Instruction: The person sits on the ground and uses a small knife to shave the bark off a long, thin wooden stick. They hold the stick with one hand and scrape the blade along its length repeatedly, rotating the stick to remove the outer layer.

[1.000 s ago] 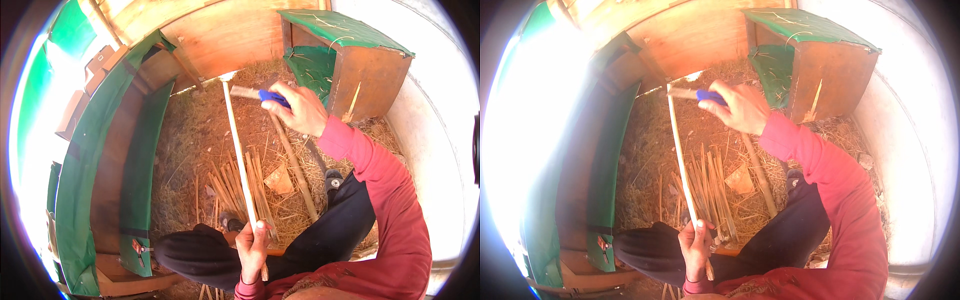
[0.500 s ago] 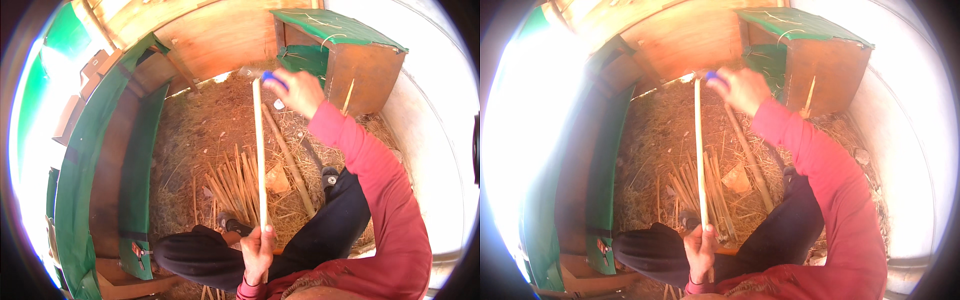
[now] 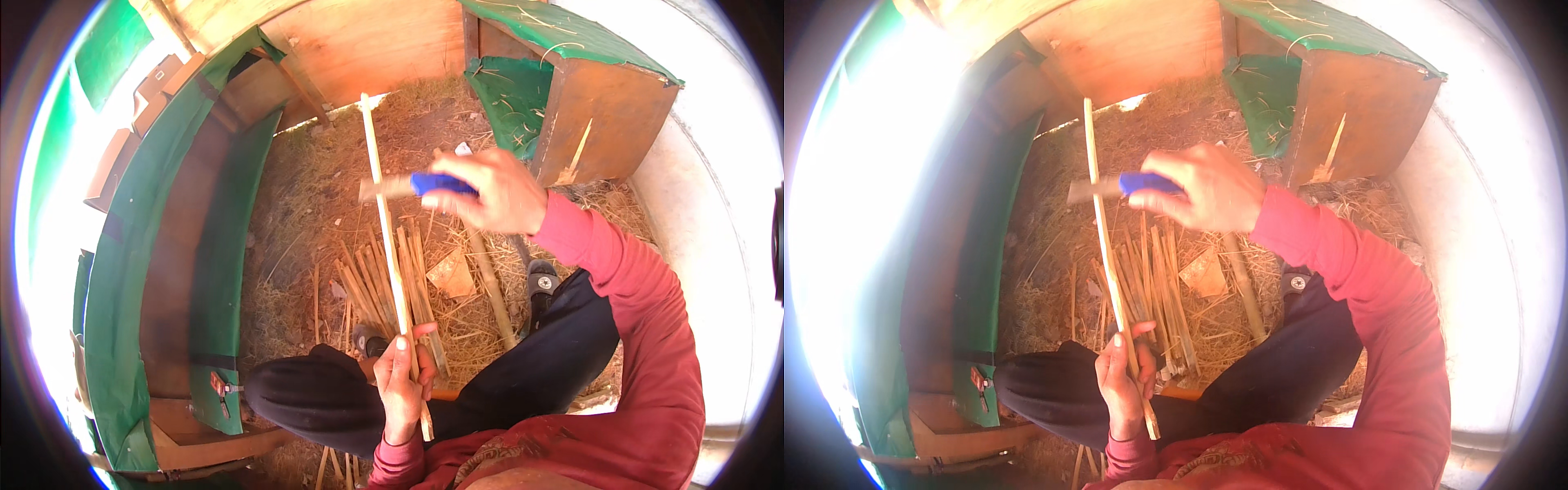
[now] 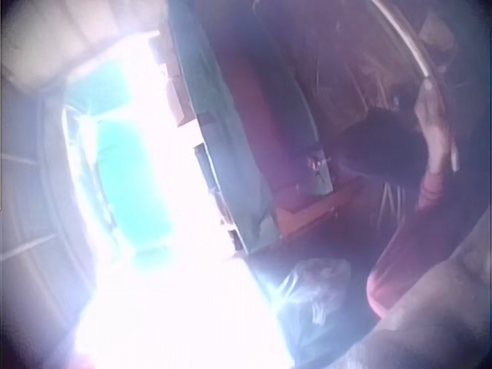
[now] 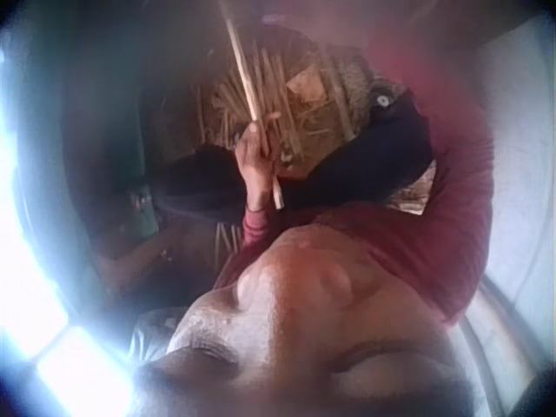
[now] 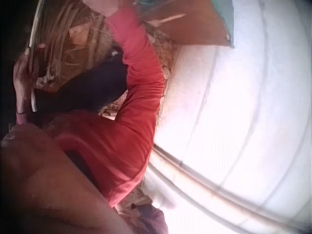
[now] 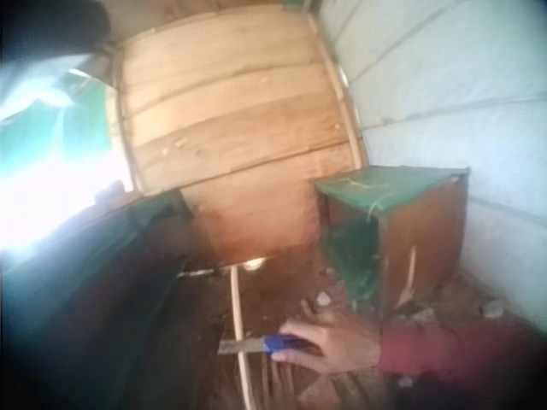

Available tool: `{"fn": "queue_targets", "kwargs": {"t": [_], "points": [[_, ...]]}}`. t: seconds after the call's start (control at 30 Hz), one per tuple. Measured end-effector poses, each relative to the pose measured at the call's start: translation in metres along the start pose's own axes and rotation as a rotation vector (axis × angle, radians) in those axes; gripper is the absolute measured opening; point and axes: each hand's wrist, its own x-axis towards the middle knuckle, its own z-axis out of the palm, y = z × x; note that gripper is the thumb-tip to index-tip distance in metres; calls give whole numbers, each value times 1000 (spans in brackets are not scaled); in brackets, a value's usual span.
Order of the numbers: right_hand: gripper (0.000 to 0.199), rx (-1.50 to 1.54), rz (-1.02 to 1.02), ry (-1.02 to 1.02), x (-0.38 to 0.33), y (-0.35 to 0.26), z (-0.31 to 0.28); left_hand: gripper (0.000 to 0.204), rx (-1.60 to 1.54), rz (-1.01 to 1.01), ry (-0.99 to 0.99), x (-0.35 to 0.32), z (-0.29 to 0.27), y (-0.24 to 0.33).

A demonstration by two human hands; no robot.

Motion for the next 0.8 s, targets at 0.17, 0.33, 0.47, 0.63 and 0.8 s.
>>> {"fn": "queue_targets", "kwargs": {"t": [0.17, 0.33, 0.47, 0.63, 0.8], "points": [[33, 34, -121, -163, -16, -26, 15, 37, -46, 63, -38, 12, 5, 11], [36, 30, -135, -180, -21, -33, 18, 27, -122, 138, -47, 29, 12, 26], [40, -80, -131, -149, -20, -30, 24, 20, -170, 139, -47, 36, 14, 29], [41, -180, -167, -74, -19, -22, 38, 13, -240, 135, 7, 40, 24, 29], [39, -266, -225, -97, -9, -9, 62, 14, -311, 77, 24, 37, 17, 27]]}}
